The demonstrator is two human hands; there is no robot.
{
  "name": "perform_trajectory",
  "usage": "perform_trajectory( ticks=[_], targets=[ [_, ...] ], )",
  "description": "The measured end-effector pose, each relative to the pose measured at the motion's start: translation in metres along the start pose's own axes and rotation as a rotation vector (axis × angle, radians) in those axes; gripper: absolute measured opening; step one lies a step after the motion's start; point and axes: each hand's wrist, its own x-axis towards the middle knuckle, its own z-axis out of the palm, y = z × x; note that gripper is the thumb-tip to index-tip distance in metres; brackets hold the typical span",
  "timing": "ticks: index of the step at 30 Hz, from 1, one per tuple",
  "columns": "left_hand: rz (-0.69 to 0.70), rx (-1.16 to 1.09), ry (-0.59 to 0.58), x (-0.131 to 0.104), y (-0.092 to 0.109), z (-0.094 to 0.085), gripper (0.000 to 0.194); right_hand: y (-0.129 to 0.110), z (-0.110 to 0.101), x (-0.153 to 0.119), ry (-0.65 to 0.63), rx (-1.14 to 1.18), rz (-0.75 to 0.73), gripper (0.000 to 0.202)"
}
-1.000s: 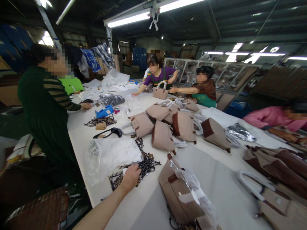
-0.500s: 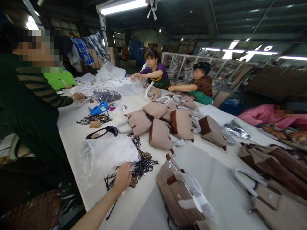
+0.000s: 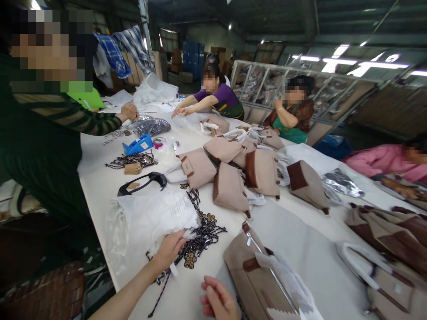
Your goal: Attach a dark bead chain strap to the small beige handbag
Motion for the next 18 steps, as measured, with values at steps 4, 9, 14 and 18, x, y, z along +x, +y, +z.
perform_trajectory(
  ticks=[4,9,14,18],
  targets=[
    [-0.113,-0.468,-0.064,-0.005,0.016,0.011,0.027,-0.033,0.012,0.021,0.004,0.040,0.053,0.077],
    [-0.234,-0.969,0.016,0.000,0.036,0.014,0.035,-0.033,0.014,0.026,-0.018,-0.104,-0.002,0.079],
    [-0.326,-1.295,0.065,0.017,0.040,0.011,0.027,-0.019,0.021,0.015,-0.061,0.034,0.082,0.079],
    [-0.394,-1.407,0.063,0.017,0.037,0.014,0.018,-0.018,0.024,-0.002,-0.194,0.215,0.177,0.073]
  ],
)
